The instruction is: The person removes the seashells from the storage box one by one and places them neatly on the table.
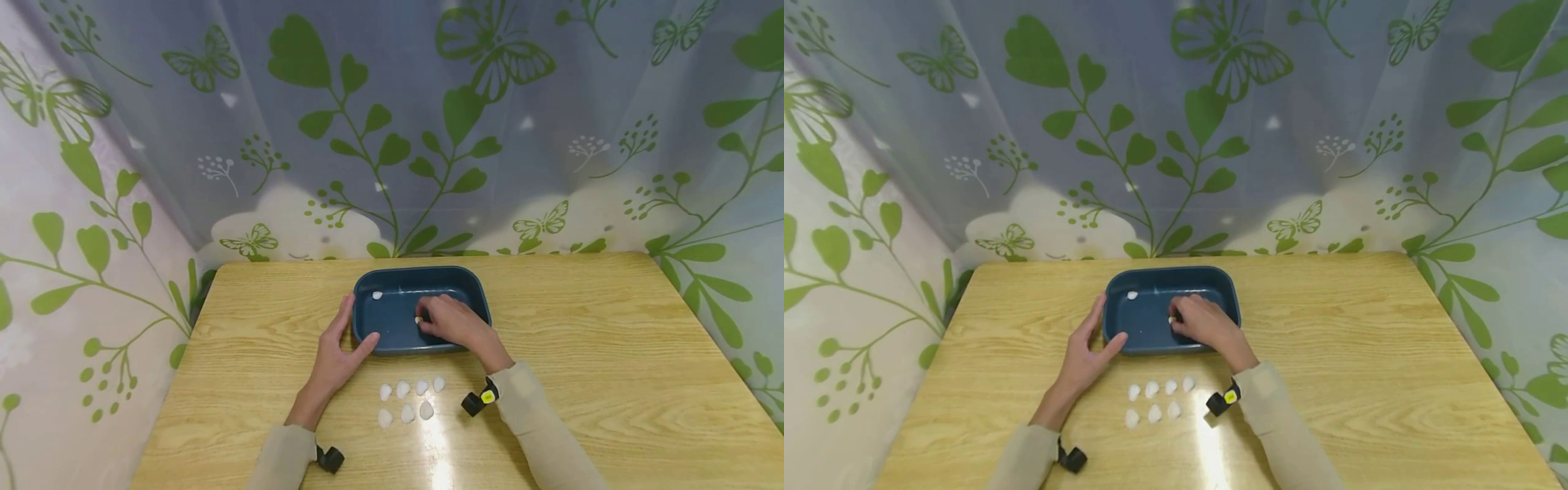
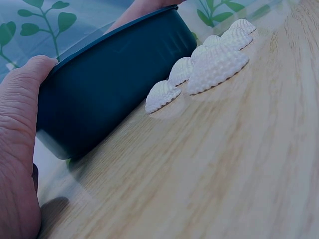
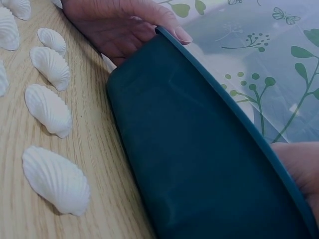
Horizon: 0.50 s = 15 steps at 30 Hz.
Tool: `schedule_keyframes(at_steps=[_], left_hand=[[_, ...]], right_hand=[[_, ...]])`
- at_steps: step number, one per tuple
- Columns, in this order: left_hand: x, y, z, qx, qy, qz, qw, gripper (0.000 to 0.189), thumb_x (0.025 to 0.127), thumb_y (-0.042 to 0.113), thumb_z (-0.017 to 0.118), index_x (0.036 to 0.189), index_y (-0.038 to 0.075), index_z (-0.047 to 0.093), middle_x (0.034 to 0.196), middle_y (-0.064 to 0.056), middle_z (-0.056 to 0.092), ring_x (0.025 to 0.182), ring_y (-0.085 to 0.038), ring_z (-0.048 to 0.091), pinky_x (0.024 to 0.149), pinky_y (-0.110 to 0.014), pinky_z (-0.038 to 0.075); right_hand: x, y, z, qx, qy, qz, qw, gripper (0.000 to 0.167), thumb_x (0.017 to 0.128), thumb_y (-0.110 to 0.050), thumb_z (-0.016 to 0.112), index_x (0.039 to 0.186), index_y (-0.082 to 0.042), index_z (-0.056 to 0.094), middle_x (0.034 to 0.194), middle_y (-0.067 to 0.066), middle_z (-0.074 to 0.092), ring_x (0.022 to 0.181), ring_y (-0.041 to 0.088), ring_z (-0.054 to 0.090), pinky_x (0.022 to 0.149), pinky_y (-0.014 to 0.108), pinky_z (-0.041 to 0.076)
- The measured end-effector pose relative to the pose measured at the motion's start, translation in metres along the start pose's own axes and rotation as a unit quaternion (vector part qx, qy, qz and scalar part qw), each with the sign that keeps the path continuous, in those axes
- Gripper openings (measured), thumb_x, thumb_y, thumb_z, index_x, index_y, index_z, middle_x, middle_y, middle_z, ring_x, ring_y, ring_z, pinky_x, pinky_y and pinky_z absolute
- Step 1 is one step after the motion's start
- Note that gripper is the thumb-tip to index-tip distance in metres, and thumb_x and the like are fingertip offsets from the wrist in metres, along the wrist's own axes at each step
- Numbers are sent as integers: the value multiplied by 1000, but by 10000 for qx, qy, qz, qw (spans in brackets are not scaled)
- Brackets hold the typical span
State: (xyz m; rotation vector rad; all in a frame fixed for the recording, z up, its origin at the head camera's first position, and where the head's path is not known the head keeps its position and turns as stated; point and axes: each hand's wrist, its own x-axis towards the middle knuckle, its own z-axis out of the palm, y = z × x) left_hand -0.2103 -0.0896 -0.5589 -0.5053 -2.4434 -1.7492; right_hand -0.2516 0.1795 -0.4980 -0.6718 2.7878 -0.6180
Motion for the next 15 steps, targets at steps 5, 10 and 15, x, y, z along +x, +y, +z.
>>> schedule_keyframes(at_steps=[5,10,15], left_hand=[[0,-1,0,-4,9,44,10000,87,97,32,77,167,24,26,172,-14,23,160,-20,18,126,-47,23],[0,0,0,-9,3,72,10000,88,96,31,78,167,23,26,172,-14,23,160,-20,17,127,-47,22],[1,0,0,36,-3,52,10000,88,96,32,77,167,24,26,172,-14,23,160,-19,17,127,-47,22]], right_hand=[[0,0,-1,-86,52,44,9999,16,102,-21,70,110,-7,72,83,-1,68,62,9,55,59,30,48],[0,0,-1,-143,33,40,9999,16,103,-22,69,109,-8,72,94,2,72,67,8,57,64,31,52],[-1,0,-1,-103,29,73,9999,16,104,-22,68,110,-8,71,95,1,72,70,8,58,65,31,52]])
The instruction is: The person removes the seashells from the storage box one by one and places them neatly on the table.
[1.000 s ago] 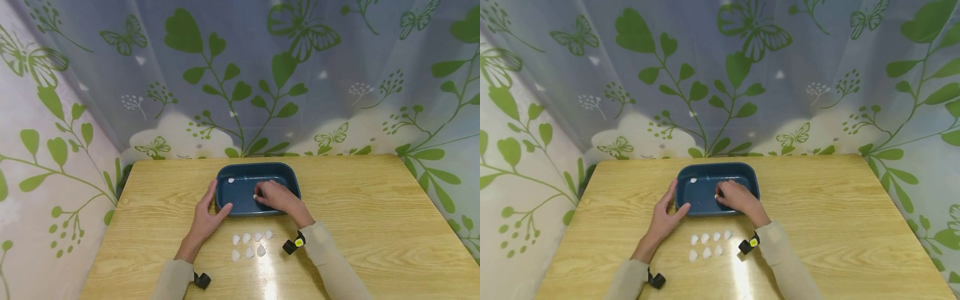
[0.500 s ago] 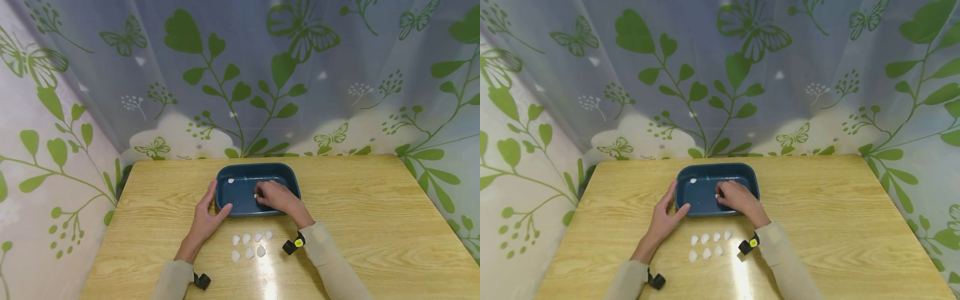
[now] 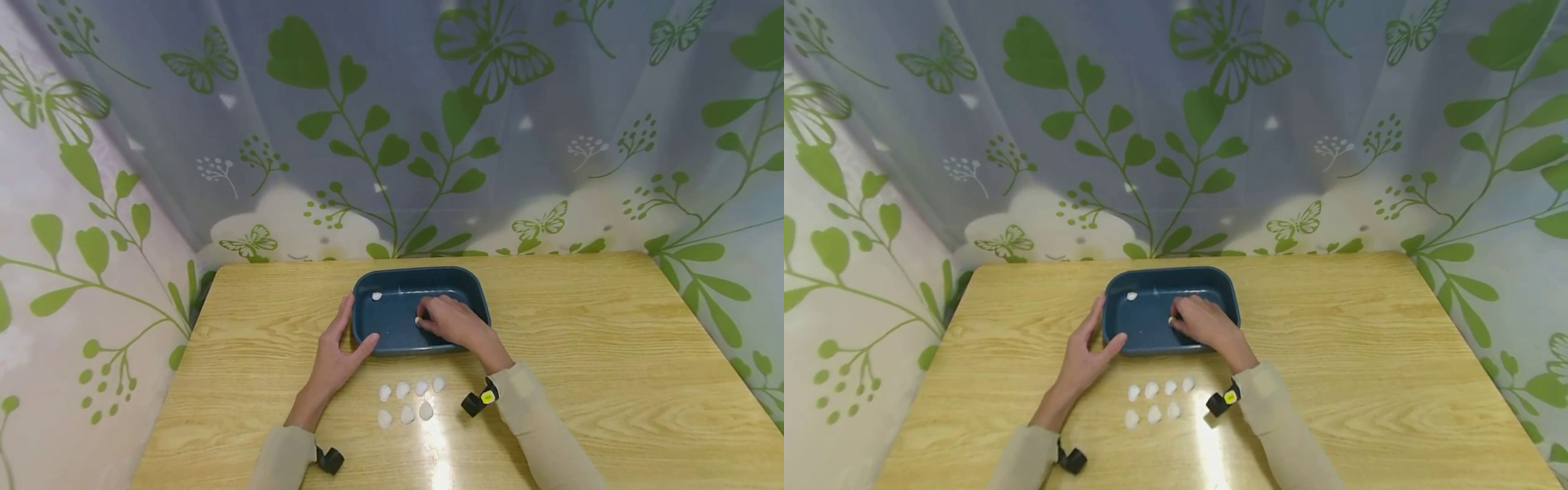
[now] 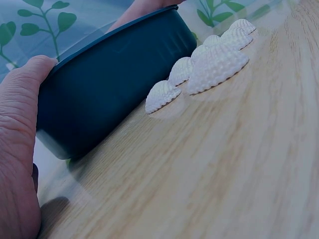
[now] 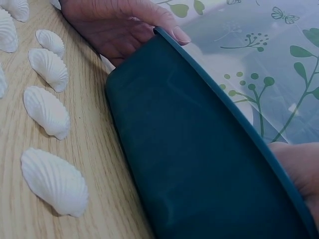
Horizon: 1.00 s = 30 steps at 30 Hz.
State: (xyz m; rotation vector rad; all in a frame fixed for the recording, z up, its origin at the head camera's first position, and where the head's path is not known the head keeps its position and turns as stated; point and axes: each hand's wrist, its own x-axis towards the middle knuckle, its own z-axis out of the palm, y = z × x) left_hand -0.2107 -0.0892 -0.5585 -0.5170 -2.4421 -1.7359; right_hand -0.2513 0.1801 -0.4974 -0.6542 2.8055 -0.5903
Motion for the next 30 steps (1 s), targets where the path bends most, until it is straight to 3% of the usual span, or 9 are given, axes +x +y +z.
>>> schedule_keyframes(at_steps=[22,30], left_hand=[[0,1,-1,37,-7,-57,10000,88,97,34,77,167,25,25,173,-15,22,160,-21,17,126,-49,23],[-1,1,-1,-5,-4,-49,10000,88,96,33,77,167,25,26,172,-16,22,160,-23,18,126,-49,23]], right_hand=[[0,-2,-1,32,-51,-17,10000,15,104,-23,68,108,-10,71,95,0,71,71,7,58,67,31,52],[-1,-2,-1,282,-122,-125,9995,15,103,-19,69,112,-7,69,93,0,70,66,7,55,64,28,49]])
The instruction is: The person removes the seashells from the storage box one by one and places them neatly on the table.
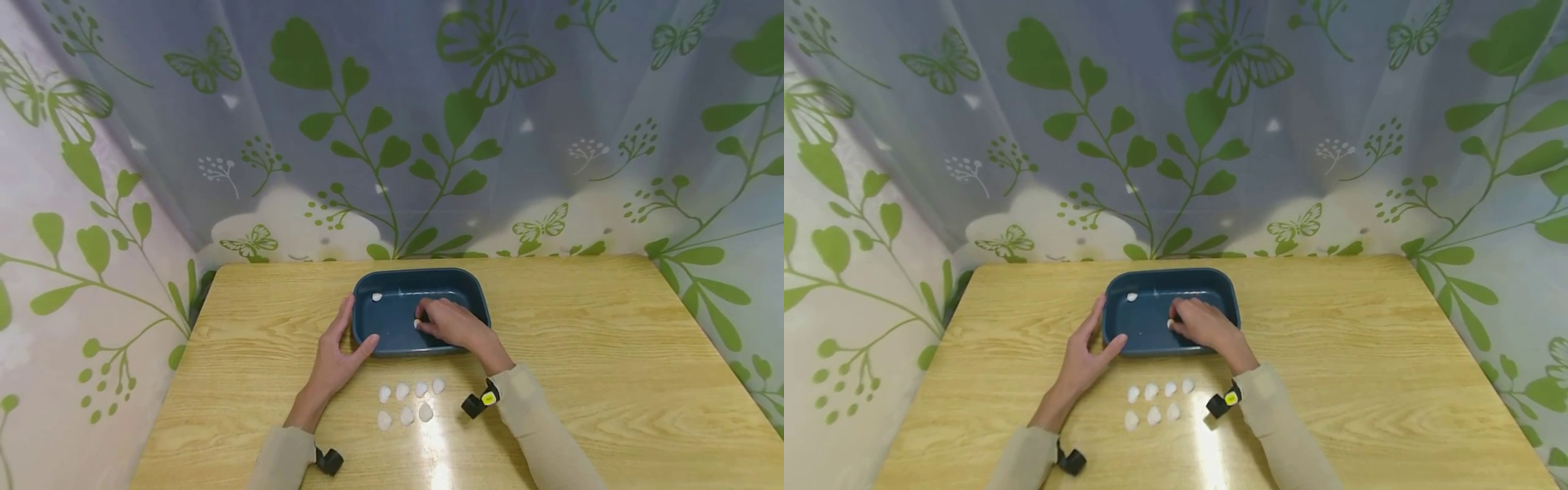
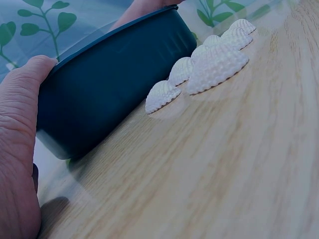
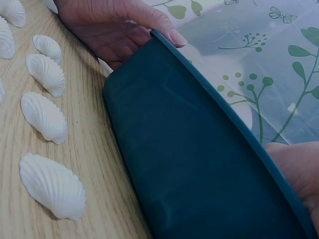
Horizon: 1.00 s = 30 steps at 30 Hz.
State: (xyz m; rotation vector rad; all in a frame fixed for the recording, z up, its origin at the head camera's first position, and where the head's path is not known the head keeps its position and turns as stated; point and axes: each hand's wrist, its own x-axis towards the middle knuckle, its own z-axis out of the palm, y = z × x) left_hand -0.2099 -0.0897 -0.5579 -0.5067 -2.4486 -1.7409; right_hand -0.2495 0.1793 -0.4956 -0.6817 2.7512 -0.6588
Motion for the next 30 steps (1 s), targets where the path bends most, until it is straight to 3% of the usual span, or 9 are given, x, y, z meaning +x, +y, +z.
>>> schedule_keyframes(at_steps=[12,25,30], left_hand=[[1,0,0,21,2,16,10000,88,96,34,77,167,26,26,172,-15,22,160,-21,18,126,-50,23],[1,1,0,21,34,-32,10000,88,97,35,76,167,27,25,173,-14,22,160,-20,17,127,-50,22],[-1,1,0,17,9,-27,10000,87,97,35,76,167,25,26,172,-13,23,160,-20,17,127,-50,22]], right_hand=[[0,1,2,-216,27,-1,9998,12,105,-20,66,109,-8,67,97,1,70,72,8,57,69,31,51],[0,2,-2,-22,185,-258,9995,11,105,-18,65,111,-9,67,97,0,69,72,6,57,69,29,51],[-4,-1,-5,149,153,-402,9990,13,106,-18,64,113,-7,66,89,-3,65,66,6,52,63,25,46]])
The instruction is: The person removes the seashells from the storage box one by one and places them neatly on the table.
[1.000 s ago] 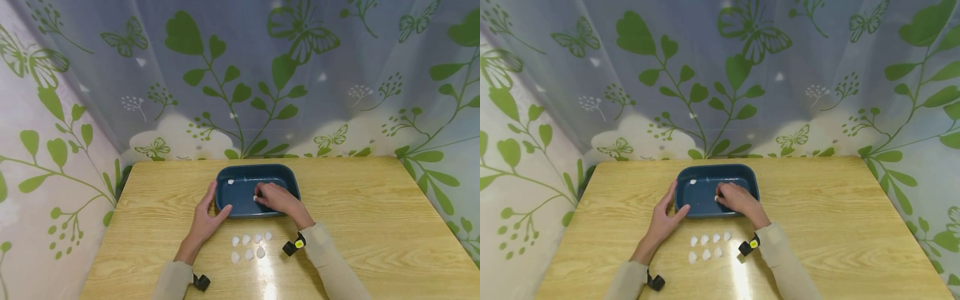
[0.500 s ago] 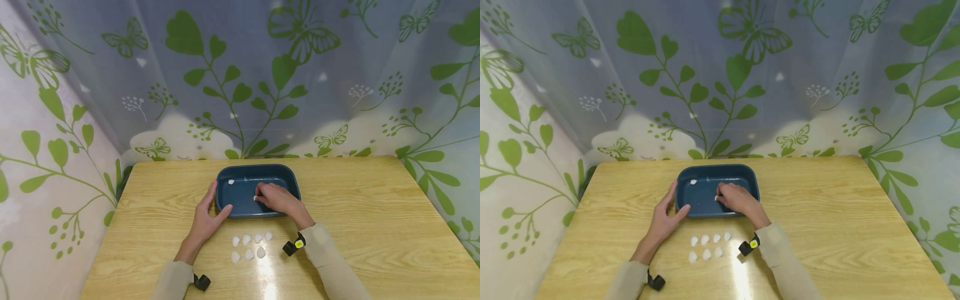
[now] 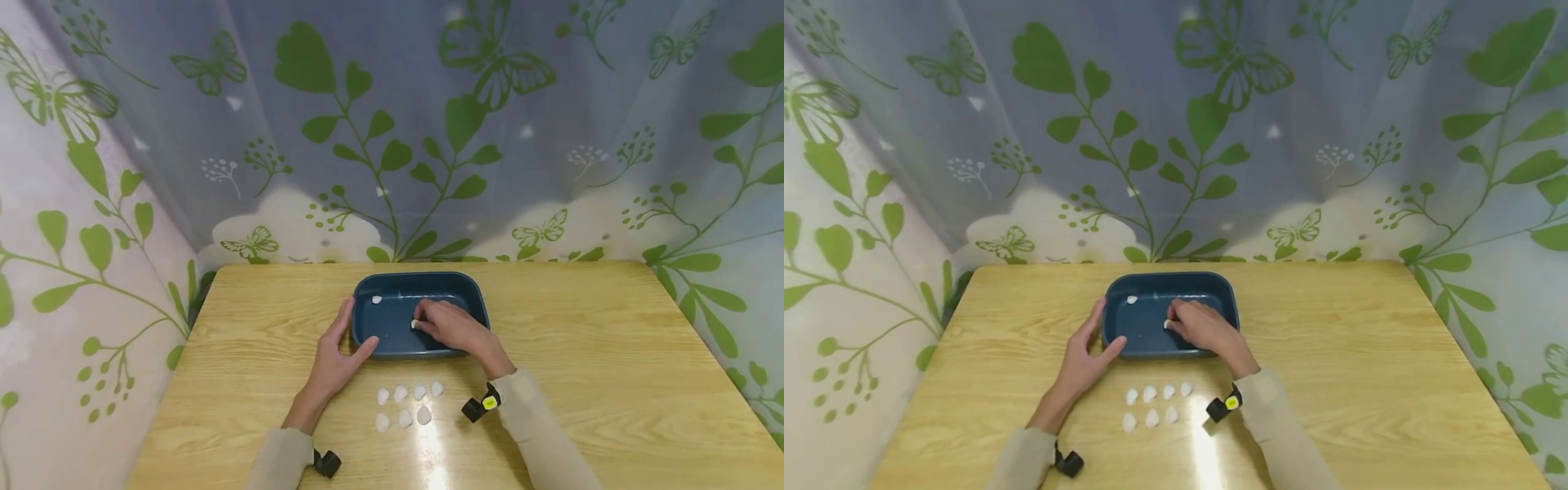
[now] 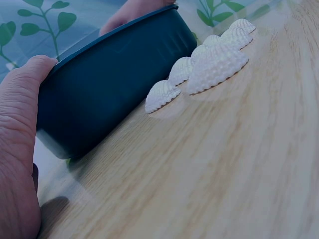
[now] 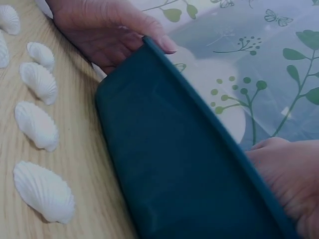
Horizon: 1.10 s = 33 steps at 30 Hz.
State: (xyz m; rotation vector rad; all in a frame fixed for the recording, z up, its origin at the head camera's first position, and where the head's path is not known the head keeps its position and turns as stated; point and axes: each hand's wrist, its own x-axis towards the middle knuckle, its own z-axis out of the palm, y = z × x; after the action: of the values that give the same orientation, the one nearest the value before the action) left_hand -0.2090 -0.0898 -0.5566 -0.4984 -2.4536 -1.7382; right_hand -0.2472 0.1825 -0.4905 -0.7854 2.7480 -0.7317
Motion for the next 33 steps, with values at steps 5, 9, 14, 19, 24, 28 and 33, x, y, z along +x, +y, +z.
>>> schedule_keyframes(at_steps=[5,9,14,19,24,28,33], left_hand=[[-1,0,1,14,-36,30,10000,88,97,35,77,167,23,26,172,-14,23,160,-20,16,127,-50,21],[-1,1,0,-36,-41,39,10000,88,96,33,77,167,22,26,172,-14,23,160,-22,16,127,-51,22],[-2,7,-1,-116,-12,87,9999,87,97,26,77,167,18,27,172,-16,23,160,-25,17,126,-53,22],[-2,6,0,-76,15,110,9999,86,97,27,77,167,20,27,172,-17,23,160,-26,18,126,-54,22],[-1,0,0,-17,-5,112,9999,87,97,33,77,167,22,26,172,-16,23,160,-25,18,126,-53,22],[-1,0,0,-40,-35,104,9999,88,97,33,77,167,23,25,172,-16,22,160,-25,17,126,-54,22],[0,0,0,-35,-18,146,9999,88,97,31,76,168,21,25,172,-17,22,160,-27,18,125,-56,23]], right_hand=[[-9,-5,-6,107,105,-31,9999,12,105,-19,65,112,-9,66,76,-6,57,60,7,47,58,25,41],[-17,-7,-10,36,140,-130,9998,12,105,-19,65,112,-8,66,70,-8,53,57,6,46,56,25,41],[-27,-12,-15,-24,198,-252,9995,12,106,-19,65,112,-9,65,68,-10,52,56,4,44,55,24,40],[-39,-17,-23,-62,223,-260,9994,14,106,-20,64,115,-9,65,65,-11,49,52,3,41,53,23,37],[-53,-23,-28,-107,296,-295,9991,14,105,-19,65,115,-8,64,64,-11,47,52,2,39,53,23,37],[-64,-26,-29,-94,332,-295,9990,14,106,-18,64,115,-9,63,66,-11,47,54,2,38,55,23,38],[-79,-29,-30,-131,416,-284,9986,14,105,-18,64,116,-9,63,68,-12,48,56,1,38,55,23,38]])
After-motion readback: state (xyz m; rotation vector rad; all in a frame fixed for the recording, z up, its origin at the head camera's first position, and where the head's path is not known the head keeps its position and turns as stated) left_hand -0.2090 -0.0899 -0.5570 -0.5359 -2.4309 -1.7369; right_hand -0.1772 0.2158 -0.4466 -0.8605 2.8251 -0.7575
